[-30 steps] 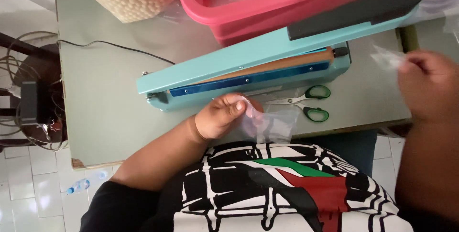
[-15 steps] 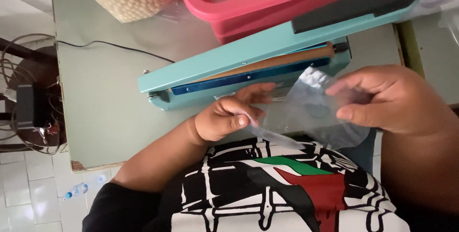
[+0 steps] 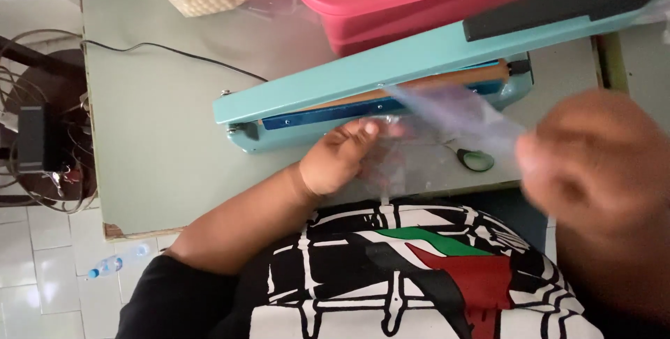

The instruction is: Cutting plastic bags to size with scissors and sealing them using a manual heat sealer at a workstation.

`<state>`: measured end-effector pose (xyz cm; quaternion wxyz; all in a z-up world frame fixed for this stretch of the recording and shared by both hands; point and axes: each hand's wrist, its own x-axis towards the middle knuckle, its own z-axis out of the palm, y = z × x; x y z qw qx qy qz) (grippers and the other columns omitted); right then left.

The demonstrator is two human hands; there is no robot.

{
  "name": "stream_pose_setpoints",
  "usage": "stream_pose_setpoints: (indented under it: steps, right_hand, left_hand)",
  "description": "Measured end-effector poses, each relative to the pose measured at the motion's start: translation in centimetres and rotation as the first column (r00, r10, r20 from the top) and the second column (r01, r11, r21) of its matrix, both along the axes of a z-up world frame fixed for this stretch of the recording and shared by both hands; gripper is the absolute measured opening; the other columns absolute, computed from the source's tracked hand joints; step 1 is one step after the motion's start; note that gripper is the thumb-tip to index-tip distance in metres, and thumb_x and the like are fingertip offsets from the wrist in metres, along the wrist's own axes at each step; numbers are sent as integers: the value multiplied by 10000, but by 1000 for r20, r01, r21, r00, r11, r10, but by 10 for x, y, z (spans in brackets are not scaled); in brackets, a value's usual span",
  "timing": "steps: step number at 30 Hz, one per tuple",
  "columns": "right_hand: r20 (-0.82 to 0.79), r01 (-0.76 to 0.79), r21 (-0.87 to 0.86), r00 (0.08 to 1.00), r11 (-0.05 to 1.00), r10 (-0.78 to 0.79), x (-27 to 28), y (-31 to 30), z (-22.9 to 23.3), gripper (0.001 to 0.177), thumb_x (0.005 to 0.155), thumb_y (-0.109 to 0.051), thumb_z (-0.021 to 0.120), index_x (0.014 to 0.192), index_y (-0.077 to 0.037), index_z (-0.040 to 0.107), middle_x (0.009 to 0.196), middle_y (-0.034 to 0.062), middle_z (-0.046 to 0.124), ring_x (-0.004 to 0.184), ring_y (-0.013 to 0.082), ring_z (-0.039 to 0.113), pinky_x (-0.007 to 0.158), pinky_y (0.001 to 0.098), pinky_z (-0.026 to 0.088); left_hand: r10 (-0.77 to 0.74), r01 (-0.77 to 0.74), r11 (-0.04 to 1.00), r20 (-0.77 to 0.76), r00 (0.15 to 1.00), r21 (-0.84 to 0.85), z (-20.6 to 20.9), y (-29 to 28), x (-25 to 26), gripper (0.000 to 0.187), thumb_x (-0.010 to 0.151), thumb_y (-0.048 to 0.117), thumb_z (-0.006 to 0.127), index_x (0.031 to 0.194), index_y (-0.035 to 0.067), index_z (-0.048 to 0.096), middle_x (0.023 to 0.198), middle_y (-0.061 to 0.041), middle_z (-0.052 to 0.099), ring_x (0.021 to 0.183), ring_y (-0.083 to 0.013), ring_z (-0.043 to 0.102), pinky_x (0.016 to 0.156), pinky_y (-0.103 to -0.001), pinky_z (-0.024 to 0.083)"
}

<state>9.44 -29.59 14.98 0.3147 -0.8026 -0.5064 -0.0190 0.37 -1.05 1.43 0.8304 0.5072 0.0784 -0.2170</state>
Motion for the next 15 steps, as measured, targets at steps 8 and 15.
stream_pose_setpoints:
  steps: [8,15]
  right_hand:
    - [357,-185,-186,902,965,241,-9,43,-39,71,942,-243,729,1006,-264,751,1062,-24,697,1004,288,617,814,467,504]
    - [348,-238,-224,886,945,306,-9,55,-57,166,955,-210,653,1056,-287,759,1232,17,703,1217,342,553,996,557,461]
  left_hand:
    - [36,9,863,81,996,-504,-12,-5,-7,668,1024,590,558,1448,74,561,1356,-131,658,1178,-341,672,841,-578,599]
    - [95,125,903,472,876,-412,-19,-7,-5,656,1019,49,736,1563,261,436,1616,-164,460,1432,-297,519,1148,-497,505]
